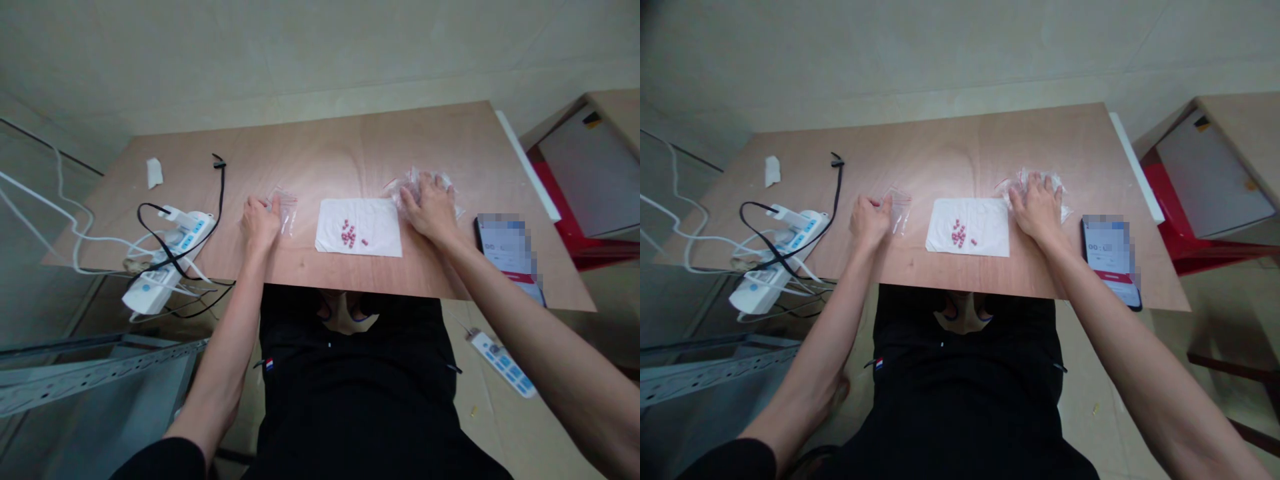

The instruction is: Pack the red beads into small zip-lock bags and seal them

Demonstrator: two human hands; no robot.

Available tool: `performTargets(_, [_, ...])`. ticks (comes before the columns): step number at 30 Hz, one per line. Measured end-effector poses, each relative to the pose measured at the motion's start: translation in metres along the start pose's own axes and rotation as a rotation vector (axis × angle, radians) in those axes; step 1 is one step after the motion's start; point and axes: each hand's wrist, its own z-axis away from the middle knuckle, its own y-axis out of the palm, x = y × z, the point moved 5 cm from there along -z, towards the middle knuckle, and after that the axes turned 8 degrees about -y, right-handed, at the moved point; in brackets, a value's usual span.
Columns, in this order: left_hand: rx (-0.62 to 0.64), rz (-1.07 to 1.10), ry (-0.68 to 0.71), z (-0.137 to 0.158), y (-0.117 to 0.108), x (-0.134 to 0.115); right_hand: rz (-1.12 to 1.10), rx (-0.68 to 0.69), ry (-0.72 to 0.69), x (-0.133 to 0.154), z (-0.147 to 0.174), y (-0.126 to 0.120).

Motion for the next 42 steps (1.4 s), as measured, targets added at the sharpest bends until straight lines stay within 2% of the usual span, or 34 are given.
performTargets(3, [0.129,-0.126,-0.048,-0.015,0.001,0.008,-0.089,-0.068,-0.017,0.003,0.002,-0.004])
performTargets(9, [0.186,-0.155,-0.062,-0.023,-0.006,0.006,0.070,0.041,0.055,0.017,0.002,-0.017])
performTargets(12, [0.117,-0.061,-0.036,-0.015,-0.030,0.003,0.020,-0.013,0.051,0.017,0.001,-0.023])
performTargets(14, [0.024,0.108,0.015,-0.002,-0.054,-0.002,-0.027,-0.092,0.034,0.024,0.003,-0.030])
performTargets(15, [-0.013,0.236,0.039,0.006,-0.065,-0.005,-0.063,-0.139,0.010,0.033,0.005,-0.034])
performTargets(17, [-0.028,0.337,0.075,0.027,-0.082,-0.012,-0.190,-0.210,-0.062,0.060,0.012,-0.044])
performTargets(18, [0.004,0.396,0.098,0.038,-0.086,-0.018,-0.296,-0.212,-0.087,0.076,0.017,-0.048])
performTargets(20, [0.150,0.671,0.158,0.062,-0.087,-0.033,-0.558,-0.123,-0.100,0.112,0.027,-0.049])
performTargets(23, [0.359,0.889,0.199,0.096,-0.079,-0.053,-0.899,0.007,-0.110,0.159,0.042,-0.048])
performTargets(26, [0.513,0.978,0.226,0.120,-0.067,-0.064,-1.081,0.094,-0.056,0.176,0.052,-0.042])
performTargets(29, [0.576,0.989,0.243,0.133,-0.058,-0.065,-1.145,0.137,-0.013,0.170,0.059,-0.037])
performTargets(32, [0.591,0.919,0.260,0.137,-0.053,-0.062,-1.074,0.172,-0.086,0.161,0.064,-0.038])
performTargets(37, [0.450,0.549,0.415,0.141,-0.060,-0.071,-0.551,0.141,-0.315,0.159,0.073,-0.049])
performTargets(39, [0.436,0.478,0.464,0.144,-0.063,-0.078,-0.378,0.116,-0.369,0.160,0.078,-0.055])
performTargets(42, [0.421,0.443,0.485,0.149,-0.065,-0.085,-0.239,0.080,-0.415,0.162,0.084,-0.063])
